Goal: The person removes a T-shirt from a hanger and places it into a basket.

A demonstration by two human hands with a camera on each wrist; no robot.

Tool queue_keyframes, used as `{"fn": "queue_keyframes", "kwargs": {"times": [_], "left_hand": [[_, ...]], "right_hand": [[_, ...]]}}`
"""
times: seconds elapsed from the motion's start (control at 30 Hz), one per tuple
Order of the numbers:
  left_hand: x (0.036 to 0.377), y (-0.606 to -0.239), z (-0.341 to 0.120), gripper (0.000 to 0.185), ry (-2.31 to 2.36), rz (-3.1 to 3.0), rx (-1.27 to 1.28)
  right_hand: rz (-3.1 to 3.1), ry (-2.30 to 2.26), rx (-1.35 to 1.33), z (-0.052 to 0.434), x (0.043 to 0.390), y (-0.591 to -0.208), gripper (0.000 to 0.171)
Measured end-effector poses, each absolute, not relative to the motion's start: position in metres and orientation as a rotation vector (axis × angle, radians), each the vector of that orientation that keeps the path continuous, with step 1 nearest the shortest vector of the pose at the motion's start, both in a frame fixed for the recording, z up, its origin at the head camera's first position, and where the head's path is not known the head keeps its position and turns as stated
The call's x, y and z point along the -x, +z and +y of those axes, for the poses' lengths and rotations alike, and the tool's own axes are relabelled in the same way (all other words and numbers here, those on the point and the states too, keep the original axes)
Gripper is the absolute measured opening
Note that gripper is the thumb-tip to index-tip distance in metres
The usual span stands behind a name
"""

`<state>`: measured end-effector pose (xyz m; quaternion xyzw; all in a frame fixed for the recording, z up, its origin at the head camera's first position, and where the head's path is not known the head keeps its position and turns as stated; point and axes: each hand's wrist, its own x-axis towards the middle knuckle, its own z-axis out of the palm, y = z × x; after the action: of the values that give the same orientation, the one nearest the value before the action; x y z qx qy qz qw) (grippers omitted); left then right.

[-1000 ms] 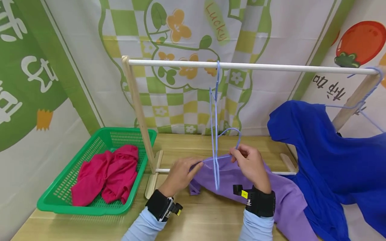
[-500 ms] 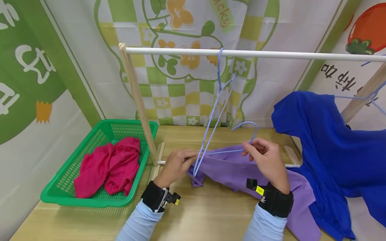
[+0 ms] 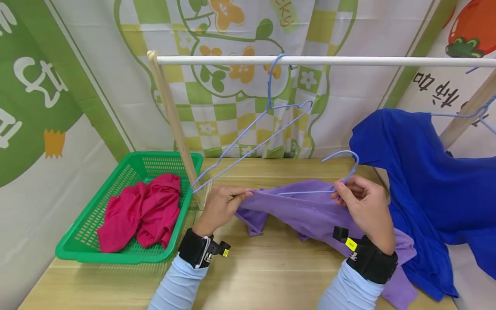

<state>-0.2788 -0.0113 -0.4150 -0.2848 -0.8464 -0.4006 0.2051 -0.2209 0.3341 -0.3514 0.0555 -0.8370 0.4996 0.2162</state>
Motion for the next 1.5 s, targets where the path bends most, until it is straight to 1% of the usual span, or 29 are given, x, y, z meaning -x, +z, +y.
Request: {"fn": "queue_keyframes", "kwargs": {"times": [0.17,0.23,0.3,0.4,0.47,0.5,0.53,0.6,0.7,0.73,0.83,1.1,1.2,1.33,1.43,1.5], "left_hand": [[0.282,-0.417,-0.010,0.014,-1.093,-2.366,0.709],[0.281,-0.416,-0.007,0.020,-1.154,-2.406,0.752],[0.280,-0.416,-0.002,0.031,-1.227,-2.459,0.826],[0.278,-0.418,0.004,0.033,-1.237,-2.460,0.922],[0.278,-0.421,0.004,0.028,-1.163,-2.390,0.949],[0.278,-0.423,0.003,0.023,-1.002,-2.333,0.991],[0.278,-0.424,0.002,0.019,-0.971,-2.292,0.970],[0.280,-0.424,-0.002,0.017,-0.910,-2.230,0.930],[0.282,-0.425,-0.008,0.017,-0.962,-2.251,0.935],[0.283,-0.424,-0.009,0.018,-1.107,-2.274,0.913],[0.286,-0.424,-0.012,0.018,-1.162,-2.322,0.950],[0.290,-0.430,-0.012,0.013,-1.062,-2.408,0.924],[0.288,-0.432,-0.003,0.013,-1.044,-2.433,1.003],[0.284,-0.434,0.007,0.017,-0.975,-2.496,1.106],[0.281,-0.436,0.011,0.018,-0.897,-2.544,1.148],[0.278,-0.437,0.014,0.018,-0.859,-2.556,1.169]], "right_hand": [[-1.968,1.602,-0.068,0.349,0.212,-0.354,0.005],[-1.899,1.619,-0.082,0.354,0.209,-0.355,0.006],[-1.906,1.605,-0.134,0.355,0.209,-0.355,0.003],[-1.912,1.615,-0.204,0.350,0.215,-0.353,0.006],[-1.868,1.673,-0.245,0.346,0.218,-0.353,0.011],[-1.856,1.677,-0.245,0.345,0.219,-0.353,0.011],[-1.825,1.687,-0.248,0.344,0.220,-0.353,0.011],[-1.725,1.731,-0.269,0.345,0.220,-0.354,0.013],[-1.647,1.729,-0.264,0.348,0.219,-0.356,0.016],[-1.626,1.731,-0.266,0.350,0.220,-0.357,0.018],[-1.602,1.725,-0.255,0.351,0.220,-0.359,0.020],[-1.587,1.724,-0.178,0.356,0.219,-0.361,0.020],[-1.577,1.716,-0.148,0.358,0.217,-0.360,0.021],[-1.457,1.716,-0.192,0.359,0.216,-0.360,0.024],[-1.416,1.735,-0.252,0.358,0.215,-0.358,0.021],[-1.480,1.745,-0.250,0.356,0.212,-0.357,0.017]]}}
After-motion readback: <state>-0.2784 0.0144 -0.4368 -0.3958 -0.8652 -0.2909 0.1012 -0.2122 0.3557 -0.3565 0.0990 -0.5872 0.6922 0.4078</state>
